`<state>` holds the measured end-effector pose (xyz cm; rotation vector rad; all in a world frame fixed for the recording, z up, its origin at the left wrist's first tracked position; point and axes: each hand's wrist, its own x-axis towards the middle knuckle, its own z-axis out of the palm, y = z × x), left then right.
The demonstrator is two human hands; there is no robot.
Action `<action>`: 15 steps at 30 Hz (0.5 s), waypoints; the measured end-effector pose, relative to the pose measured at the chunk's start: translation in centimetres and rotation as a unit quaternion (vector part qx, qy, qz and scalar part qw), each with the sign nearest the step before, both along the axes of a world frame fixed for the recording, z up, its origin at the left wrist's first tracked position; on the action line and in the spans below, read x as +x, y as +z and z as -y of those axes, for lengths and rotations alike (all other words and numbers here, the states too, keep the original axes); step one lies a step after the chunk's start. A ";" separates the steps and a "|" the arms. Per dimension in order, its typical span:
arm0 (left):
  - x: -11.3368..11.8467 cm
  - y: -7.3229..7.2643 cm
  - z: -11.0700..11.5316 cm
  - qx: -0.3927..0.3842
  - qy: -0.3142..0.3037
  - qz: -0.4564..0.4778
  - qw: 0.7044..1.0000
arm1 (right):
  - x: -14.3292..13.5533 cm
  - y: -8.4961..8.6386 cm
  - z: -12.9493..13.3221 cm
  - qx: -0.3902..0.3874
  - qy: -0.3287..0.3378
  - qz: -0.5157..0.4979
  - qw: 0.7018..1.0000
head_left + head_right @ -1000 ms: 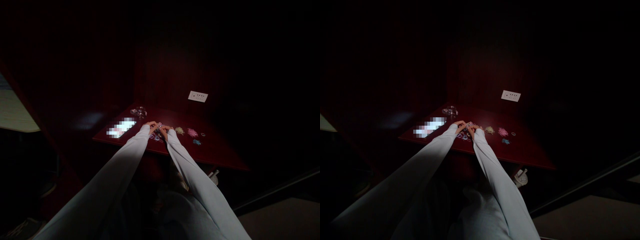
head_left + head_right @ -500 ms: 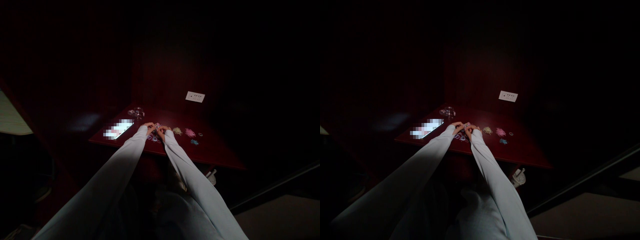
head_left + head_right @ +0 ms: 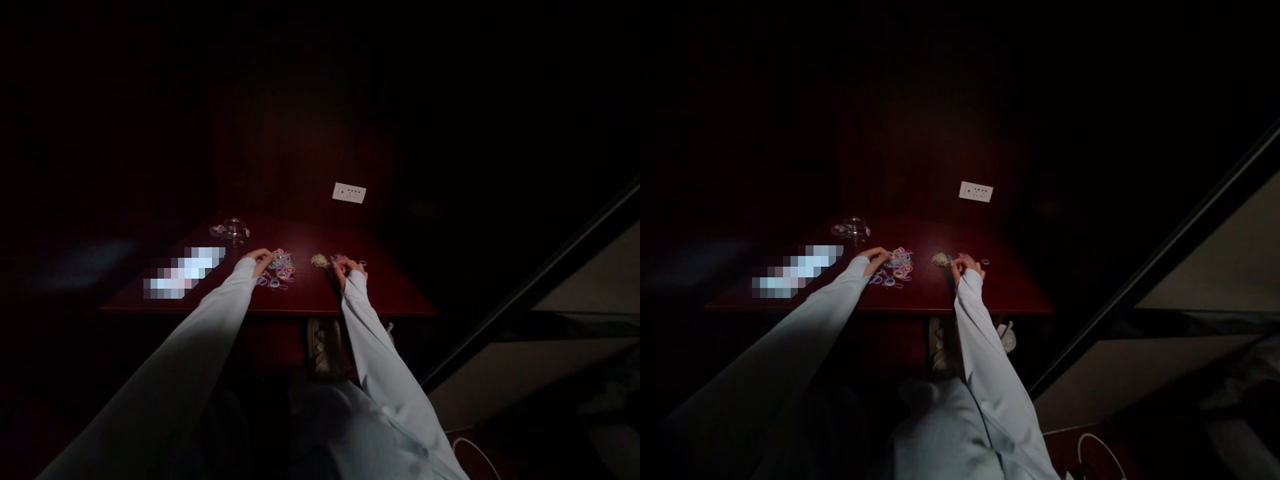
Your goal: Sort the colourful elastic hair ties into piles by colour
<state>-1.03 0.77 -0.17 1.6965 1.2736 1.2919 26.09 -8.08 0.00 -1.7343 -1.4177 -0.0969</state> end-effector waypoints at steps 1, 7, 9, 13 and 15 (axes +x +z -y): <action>0.0 -0.1 -0.1 0.001 -0.003 0.003 1.000 | 1.5 0.1 0.8 -0.014 -0.027 0.005 1.000; 0.0 -0.5 -0.2 0.005 -0.005 0.018 1.000 | 6.0 0.0 3.0 -0.098 -0.090 0.022 0.991; -0.1 -0.4 -0.2 0.005 -0.008 0.015 1.000 | 6.0 -0.1 3.1 -0.099 -0.076 0.035 0.992; -0.1 -0.2 0.0 0.001 -0.003 0.013 1.000 | 5.6 -0.3 3.1 -0.084 -0.087 0.031 0.992; -0.1 -0.1 0.1 0.007 -0.003 0.009 1.000 | 5.6 -0.3 3.3 -0.076 -0.096 0.026 0.992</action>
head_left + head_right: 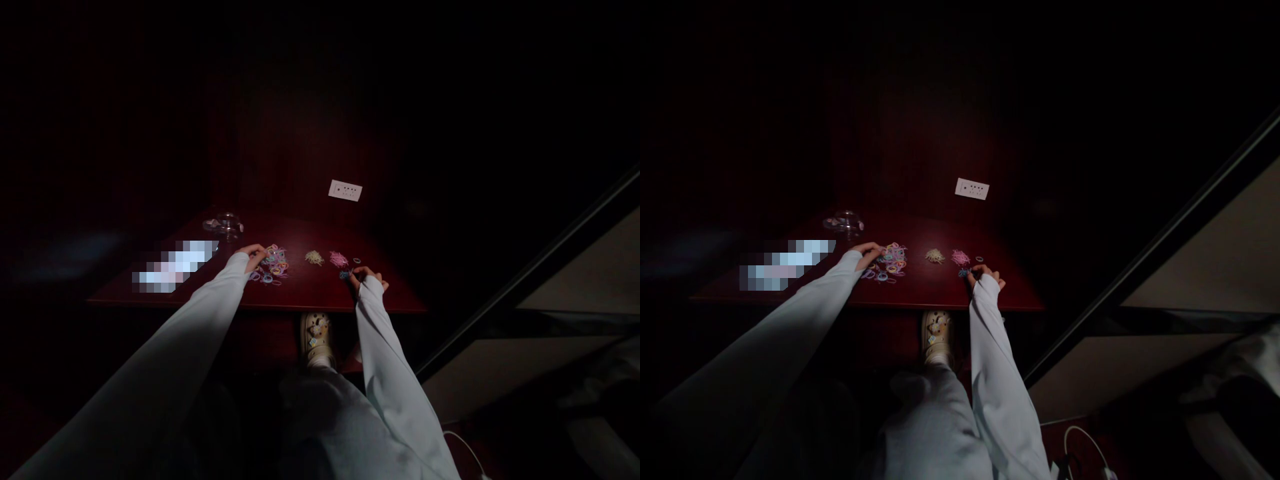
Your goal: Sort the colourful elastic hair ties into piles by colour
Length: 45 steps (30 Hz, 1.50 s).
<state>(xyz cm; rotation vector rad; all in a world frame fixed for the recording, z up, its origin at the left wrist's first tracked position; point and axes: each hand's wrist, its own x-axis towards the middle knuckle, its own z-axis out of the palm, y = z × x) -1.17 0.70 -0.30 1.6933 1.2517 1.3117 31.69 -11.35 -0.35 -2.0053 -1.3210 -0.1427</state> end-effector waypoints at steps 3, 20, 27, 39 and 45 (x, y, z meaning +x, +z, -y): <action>0.0 0.1 0.1 -0.002 -0.005 -0.005 1.000 | -0.1 0.1 0.2 -0.002 0.005 -0.004 1.000; -0.6 -0.9 -1.0 -0.004 -0.029 -0.008 1.000 | -0.1 0.0 -0.1 -0.005 -0.005 -0.013 1.000; -0.8 -0.6 -1.2 -0.004 -0.032 -0.022 0.999 | 0.2 0.2 0.0 0.006 0.007 -0.046 0.999; -0.4 1.1 1.4 -0.014 -0.022 0.004 1.000 | 0.4 0.1 0.0 0.013 -0.014 -0.061 0.998; -0.5 1.3 0.9 -0.014 -0.018 0.013 1.000 | -0.5 0.2 0.1 0.011 -0.005 -0.040 0.999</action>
